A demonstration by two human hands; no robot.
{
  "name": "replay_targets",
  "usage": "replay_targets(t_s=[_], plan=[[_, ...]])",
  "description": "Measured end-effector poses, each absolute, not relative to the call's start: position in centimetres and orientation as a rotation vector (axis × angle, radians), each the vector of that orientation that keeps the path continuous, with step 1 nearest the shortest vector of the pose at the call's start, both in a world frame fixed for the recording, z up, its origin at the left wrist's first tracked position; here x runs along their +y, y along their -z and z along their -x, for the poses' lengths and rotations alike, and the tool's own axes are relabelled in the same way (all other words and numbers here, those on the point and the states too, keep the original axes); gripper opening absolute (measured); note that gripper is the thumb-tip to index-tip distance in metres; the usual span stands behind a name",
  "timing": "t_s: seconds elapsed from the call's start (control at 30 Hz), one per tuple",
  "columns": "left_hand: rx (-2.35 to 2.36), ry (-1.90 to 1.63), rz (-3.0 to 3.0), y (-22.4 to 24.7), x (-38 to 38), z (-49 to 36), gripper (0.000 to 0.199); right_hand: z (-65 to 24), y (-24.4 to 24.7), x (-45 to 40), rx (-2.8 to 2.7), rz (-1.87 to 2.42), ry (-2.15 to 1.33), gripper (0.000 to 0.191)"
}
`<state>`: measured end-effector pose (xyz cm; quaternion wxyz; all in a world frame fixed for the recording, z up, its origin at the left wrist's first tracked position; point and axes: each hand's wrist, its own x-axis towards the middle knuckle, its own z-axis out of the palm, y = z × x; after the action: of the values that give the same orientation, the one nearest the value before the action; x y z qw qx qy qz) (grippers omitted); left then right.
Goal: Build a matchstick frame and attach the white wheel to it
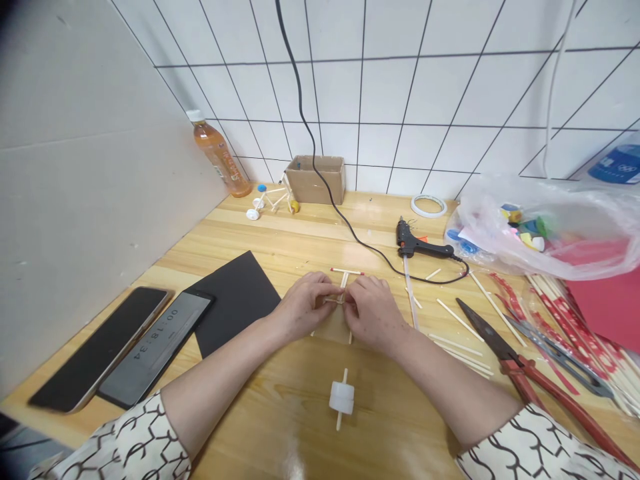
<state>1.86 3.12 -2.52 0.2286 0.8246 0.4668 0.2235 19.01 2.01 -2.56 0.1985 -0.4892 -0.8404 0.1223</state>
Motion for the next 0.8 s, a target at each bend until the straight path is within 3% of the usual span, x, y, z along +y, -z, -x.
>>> replay_targets(t_s=[0.8], plan=[[1.276, -0.616, -2.267, 2.78, 3.26, -1.81, 0.028, -19.04, 2.76, 2.03, -2.355, 1.375, -0.339, 0.01]])
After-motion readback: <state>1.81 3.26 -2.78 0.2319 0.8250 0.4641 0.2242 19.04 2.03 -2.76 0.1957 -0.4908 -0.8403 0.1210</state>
